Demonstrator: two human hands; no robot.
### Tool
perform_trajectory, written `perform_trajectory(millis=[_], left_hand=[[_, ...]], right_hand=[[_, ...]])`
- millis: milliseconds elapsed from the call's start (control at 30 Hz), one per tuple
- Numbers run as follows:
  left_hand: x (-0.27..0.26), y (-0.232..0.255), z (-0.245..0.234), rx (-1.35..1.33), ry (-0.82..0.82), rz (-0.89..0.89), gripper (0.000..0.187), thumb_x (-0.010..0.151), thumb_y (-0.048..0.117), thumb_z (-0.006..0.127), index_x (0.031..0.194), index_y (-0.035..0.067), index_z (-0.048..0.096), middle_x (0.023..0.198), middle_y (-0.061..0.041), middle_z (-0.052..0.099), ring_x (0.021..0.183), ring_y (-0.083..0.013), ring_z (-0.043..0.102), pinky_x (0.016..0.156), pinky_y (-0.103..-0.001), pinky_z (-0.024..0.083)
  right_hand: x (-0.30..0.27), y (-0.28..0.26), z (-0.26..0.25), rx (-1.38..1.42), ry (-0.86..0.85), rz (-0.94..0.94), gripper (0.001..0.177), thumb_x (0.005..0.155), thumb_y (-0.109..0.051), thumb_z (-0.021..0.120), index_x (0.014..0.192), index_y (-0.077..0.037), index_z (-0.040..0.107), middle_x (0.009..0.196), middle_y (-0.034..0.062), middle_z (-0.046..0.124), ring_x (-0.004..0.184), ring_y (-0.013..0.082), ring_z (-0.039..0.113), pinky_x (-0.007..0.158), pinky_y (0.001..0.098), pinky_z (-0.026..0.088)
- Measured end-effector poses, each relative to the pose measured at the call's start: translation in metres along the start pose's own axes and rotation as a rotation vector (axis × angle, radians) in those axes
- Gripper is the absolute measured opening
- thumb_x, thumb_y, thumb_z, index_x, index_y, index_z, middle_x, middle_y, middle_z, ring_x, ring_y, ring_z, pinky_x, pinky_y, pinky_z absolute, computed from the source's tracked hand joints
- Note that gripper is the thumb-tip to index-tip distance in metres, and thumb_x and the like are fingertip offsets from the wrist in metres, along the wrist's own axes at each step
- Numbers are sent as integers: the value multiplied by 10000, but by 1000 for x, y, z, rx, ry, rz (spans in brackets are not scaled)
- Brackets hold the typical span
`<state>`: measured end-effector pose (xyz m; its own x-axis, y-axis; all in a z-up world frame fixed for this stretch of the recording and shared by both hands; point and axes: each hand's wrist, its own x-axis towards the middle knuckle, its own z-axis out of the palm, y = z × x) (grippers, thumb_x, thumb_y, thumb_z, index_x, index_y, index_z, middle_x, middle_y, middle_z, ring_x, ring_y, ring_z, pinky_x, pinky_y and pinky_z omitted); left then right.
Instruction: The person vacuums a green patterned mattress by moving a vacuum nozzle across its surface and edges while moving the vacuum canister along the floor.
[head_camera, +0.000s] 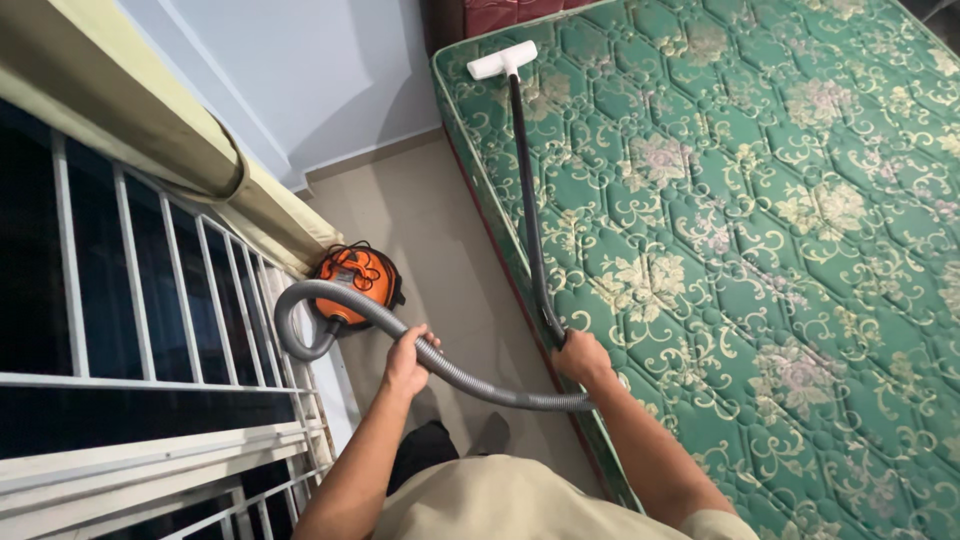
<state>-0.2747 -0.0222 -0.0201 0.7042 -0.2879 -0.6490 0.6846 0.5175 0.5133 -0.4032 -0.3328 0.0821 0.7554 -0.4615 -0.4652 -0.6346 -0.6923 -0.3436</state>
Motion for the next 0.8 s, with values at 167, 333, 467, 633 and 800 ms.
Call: perform_trajectory(millis=[167,333,467,633,800], left_hand=[[-1,6,-9,-41,-7,-16,124,911,184,671,931,99,582,805,-30,611,761,-196,628,729,-403,525],[6,8,-22,-30,-46,-27,132,917,180,673,899,90,578,795,-36,612,758,-199,633,725,-397,526],[8,4,-25,-19,-55,-27,129,917,172,675,890,91,578,791,-39,615,755,-204,633,719,-395,523],[-4,2,-29,-22,-26,-39,116,909,168,678,903,99,586,799,-36,622,760,-202,634,718,-388,523],[-14,9,-47,-52,-94,-6,135,913,165,688,908,87,578,804,-45,614,755,-203,638,705,-392,530]], right_hand=[[-9,11,22,23,-2,-47,345,832,-298,689,1100,-83,728,1043,228,732,1016,401,708,910,480,570],[-41,12,31,34,-75,0,321,830,-263,662,1075,-65,721,978,241,752,942,395,753,863,473,602],[-50,-6,22,53,-156,51,329,850,-287,634,1092,-80,715,967,228,770,922,373,785,859,464,615],[-30,-22,25,-73,-13,-41,393,831,-342,704,1107,-64,731,1097,228,716,1048,404,697,921,491,566],[-25,-27,42,-66,18,-3,394,839,-340,705,1118,-63,730,1114,227,718,1069,396,698,943,475,560]])
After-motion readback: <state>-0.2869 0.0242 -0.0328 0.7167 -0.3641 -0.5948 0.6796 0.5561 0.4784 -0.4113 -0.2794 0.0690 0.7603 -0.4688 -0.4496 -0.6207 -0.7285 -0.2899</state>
